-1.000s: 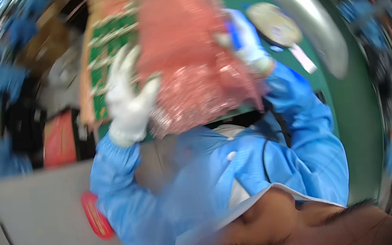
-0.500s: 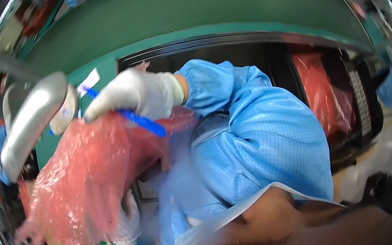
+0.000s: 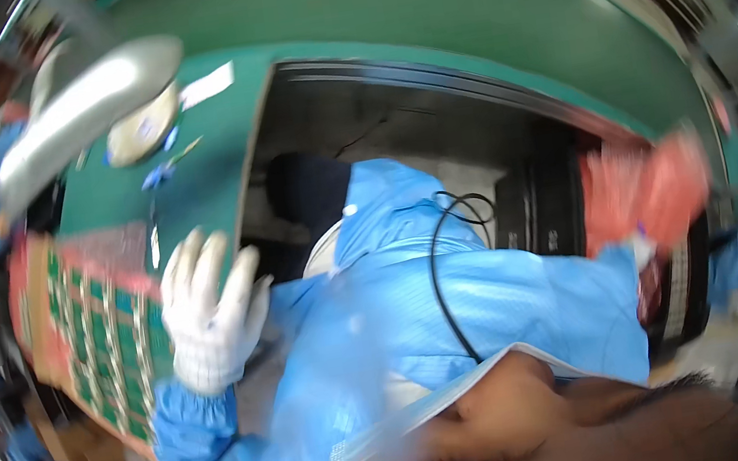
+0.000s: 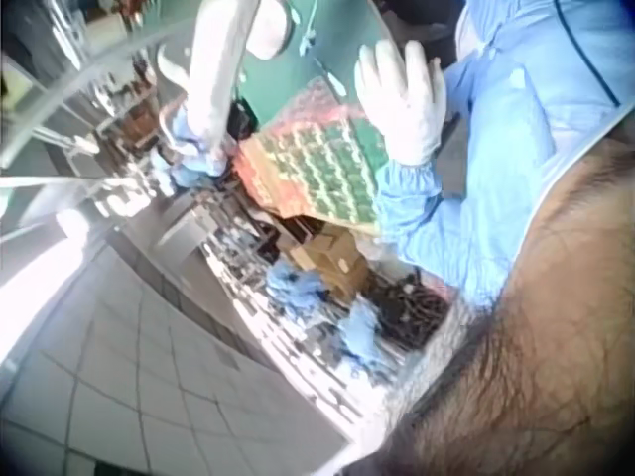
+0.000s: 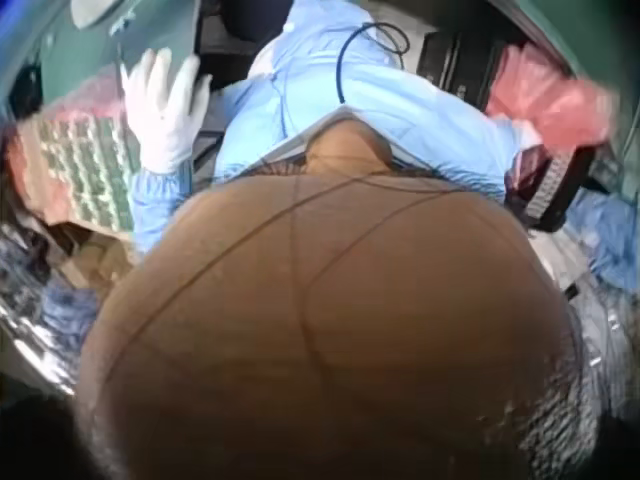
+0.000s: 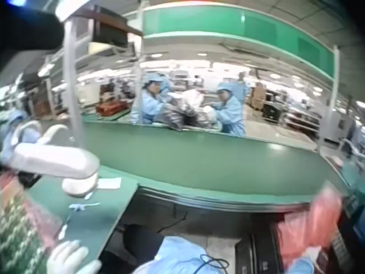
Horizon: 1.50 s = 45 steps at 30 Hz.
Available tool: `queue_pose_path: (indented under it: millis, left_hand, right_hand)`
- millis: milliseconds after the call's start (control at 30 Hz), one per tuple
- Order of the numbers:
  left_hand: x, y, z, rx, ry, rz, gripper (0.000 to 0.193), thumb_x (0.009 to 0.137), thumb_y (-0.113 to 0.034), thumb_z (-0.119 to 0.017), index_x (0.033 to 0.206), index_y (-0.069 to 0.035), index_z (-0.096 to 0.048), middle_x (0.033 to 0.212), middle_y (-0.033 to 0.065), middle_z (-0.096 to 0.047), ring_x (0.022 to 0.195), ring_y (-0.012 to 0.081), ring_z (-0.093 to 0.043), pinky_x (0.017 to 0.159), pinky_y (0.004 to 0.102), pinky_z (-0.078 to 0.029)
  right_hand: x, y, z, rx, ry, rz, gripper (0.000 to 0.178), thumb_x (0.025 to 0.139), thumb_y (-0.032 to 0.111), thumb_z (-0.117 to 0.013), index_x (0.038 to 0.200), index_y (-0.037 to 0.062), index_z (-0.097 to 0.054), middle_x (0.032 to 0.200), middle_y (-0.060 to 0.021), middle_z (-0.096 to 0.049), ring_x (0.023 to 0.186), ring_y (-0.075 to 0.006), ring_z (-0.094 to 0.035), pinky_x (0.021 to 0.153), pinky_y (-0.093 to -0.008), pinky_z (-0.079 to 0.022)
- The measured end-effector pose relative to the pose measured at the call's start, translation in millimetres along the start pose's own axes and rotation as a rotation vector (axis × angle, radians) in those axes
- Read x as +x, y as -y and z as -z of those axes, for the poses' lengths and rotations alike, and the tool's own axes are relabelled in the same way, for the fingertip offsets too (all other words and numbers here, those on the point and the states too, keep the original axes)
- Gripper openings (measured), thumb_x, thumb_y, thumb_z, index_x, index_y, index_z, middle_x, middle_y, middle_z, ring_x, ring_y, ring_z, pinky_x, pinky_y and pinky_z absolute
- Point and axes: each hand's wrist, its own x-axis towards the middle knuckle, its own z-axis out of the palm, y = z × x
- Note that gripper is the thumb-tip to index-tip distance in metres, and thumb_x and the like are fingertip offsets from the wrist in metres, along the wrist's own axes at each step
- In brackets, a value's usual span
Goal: The recorder inspects individual green circuit boards, checks them under an inspection lamp, and organizes them into a stack.
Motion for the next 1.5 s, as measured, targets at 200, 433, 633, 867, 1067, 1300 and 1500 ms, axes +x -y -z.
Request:
queue_pose_path:
  millis: [200, 433, 633, 867, 1067, 1300, 1500]
  left_hand:
    - [-31.7, 16.0, -7.7, -0.115, 0.033, 0.085, 0.045, 0.068, -0.019, -0.08, 0.11, -0.009, -0.066, 0.123, 0.0158, -0.06, 0.111, 0.0378, -0.061, 0.095, 0.0498, -0.05]
    - [-85.0, 20.8, -21.5, -0.054, 0.074, 0.346, 0.046, 0.072, -0.027, -0.076, 0.112, -0.011, -0.065, 0.124, 0.0134, -0.06, 0.114, 0.0336, -0.059, 0.098, 0.0474, -0.049]
    - [-129.0, 50.3, 6.6, 0.079, 0.165, 0.734, 0.039, 0.079, -0.031, -0.072, 0.111, -0.01, -0.066, 0.119, 0.0121, -0.062, 0.111, 0.0307, -0.06, 0.094, 0.0431, -0.049]
    - [-164.6, 99.9, -10.3, 0.27, 0.049, 0.985, 0.04, 0.088, -0.042, -0.066, 0.115, -0.011, -0.066, 0.111, 0.0081, -0.066, 0.105, 0.0278, -0.063, 0.089, 0.0414, -0.048]
    - [-152.7, 127.2, -30.4, 0.301, 0.214, 1.024, 0.036, 0.087, -0.043, -0.068, 0.105, -0.011, -0.069, 0.098, 0.0085, -0.067, 0.096, 0.0267, -0.064, 0.086, 0.0411, -0.05]
    - [-154.1, 127.9, -14.8, 0.256, -0.11, 1.038, 0.02, 0.08, -0.024, -0.077, 0.093, -0.011, -0.068, 0.088, 0.0073, -0.068, 0.084, 0.0271, -0.067, 0.076, 0.0398, -0.052]
    - [-146.7, 125.3, -11.4, 0.247, -0.266, 1.178, 0.022, 0.081, -0.017, -0.076, 0.099, -0.006, -0.068, 0.091, 0.0097, -0.068, 0.084, 0.0303, -0.066, 0.075, 0.0405, -0.052]
  right_hand:
    - [156.9, 118.1, -263.2, -0.186, 0.275, 0.533, 0.052, 0.088, 0.054, -0.065, 0.11, 0.0068, -0.064, 0.097, -0.0153, -0.07, 0.088, -0.0342, -0.071, 0.069, -0.0445, -0.057]
    - [3.6, 462.1, -355.4, 0.681, 0.869, 1.362, 0.031, 0.09, 0.026, -0.074, 0.112, 0.005, -0.068, 0.097, -0.016, -0.074, 0.079, -0.0306, -0.072, 0.07, -0.0397, -0.058]
    - [-236.9, 614.8, -177.1, 1.469, 1.137, 2.067, 0.031, 0.081, 0.014, -0.08, 0.108, 0.0022, -0.068, 0.094, -0.016, -0.071, 0.08, -0.0337, -0.068, 0.072, -0.0411, -0.054]
    - [-376.9, 677.1, -27.4, 1.664, 1.434, 2.396, 0.027, 0.084, 0.024, -0.076, 0.101, 0.0059, -0.066, 0.085, -0.0145, -0.069, 0.078, -0.0333, -0.068, 0.071, -0.0423, -0.052]
    - [-407.9, 694.5, -27.8, 1.55, 1.678, 2.458, 0.024, 0.088, 0.028, -0.071, 0.103, 0.0108, -0.066, 0.086, -0.0139, -0.07, 0.076, -0.0337, -0.068, 0.068, -0.0444, -0.051]
    - [-422.0, 699.0, -76.6, 1.637, 1.856, 2.07, 0.025, 0.087, 0.022, -0.073, 0.107, 0.0101, -0.064, 0.087, -0.0126, -0.07, 0.076, -0.0333, -0.069, 0.067, -0.0406, -0.052]
    - [-421.7, 700.2, -76.1, 1.592, 2.115, 1.868, 0.024, 0.09, 0.022, -0.072, 0.11, 0.0121, -0.062, 0.091, -0.0085, -0.072, 0.083, -0.0295, -0.071, 0.073, -0.0393, -0.052]
